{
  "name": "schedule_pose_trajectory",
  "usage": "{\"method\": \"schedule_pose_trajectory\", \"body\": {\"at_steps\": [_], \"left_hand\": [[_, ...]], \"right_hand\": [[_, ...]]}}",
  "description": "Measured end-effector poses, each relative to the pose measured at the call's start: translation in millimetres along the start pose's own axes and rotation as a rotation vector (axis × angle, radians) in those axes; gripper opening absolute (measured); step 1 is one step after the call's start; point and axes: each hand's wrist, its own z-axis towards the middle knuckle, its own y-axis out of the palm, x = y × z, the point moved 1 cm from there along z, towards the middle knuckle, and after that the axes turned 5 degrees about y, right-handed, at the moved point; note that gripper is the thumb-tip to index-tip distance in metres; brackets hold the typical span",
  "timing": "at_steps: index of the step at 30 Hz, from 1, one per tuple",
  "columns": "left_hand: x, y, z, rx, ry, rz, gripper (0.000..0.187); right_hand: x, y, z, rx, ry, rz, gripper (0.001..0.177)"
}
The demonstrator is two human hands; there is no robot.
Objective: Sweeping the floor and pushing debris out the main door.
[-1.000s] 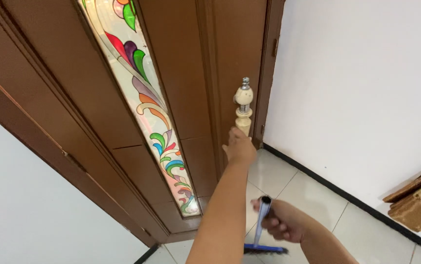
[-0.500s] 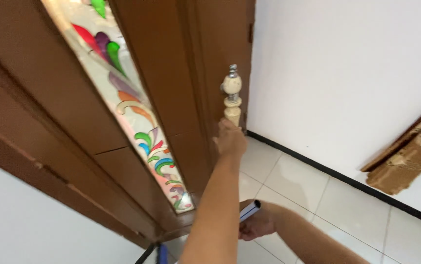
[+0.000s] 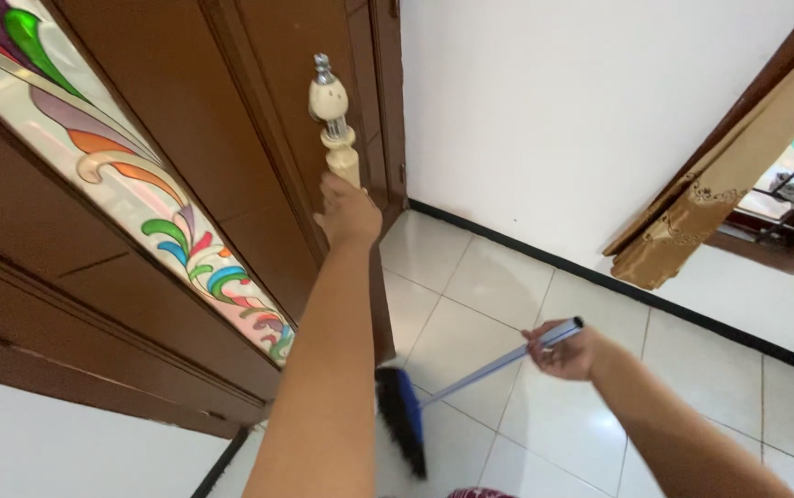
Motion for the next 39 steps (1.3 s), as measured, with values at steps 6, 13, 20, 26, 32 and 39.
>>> {"method": "schedule_pose_trajectory", "body": {"at_steps": [6, 13, 20, 26, 32, 39], "left_hand": [[4.2, -0.9, 2.2, 0.016, -0.065, -0.009, 0.076], [8.1, -1.4, 1.4, -0.012, -0.11, -0.022, 0.077], [9.0, -5.2, 0.1, 0.012, -0.115, -0.001, 0.079], [11.9, -8.5, -6.9, -0.009, -0.11, -0.019, 0.076], [4.2, 0.3, -0.4, 0.009, -0.095, 0.017, 0.078], [-3.0, 9.7, -0.9, 0.074, -0.048, -0.003, 0.078]], "right_hand": [[-3.9, -18.9, -37.3, 0.054, -0.098, -0.239, 0.017], [40.7, -4.9, -122.5, 0.008, -0.006, -0.791, 0.021], [49.1, -22.5, -140.1, -0.118, 0.129, -0.493, 0.045], [24.7, -68.1, -97.4, 0.003, 0.048, -0.381, 0.035], [14.7, -74.1, -55.0, 0.159, -0.051, -0.43, 0.031], [28.6, -49.2, -56.1, 0.276, -0.174, -0.763, 0.05]]}}
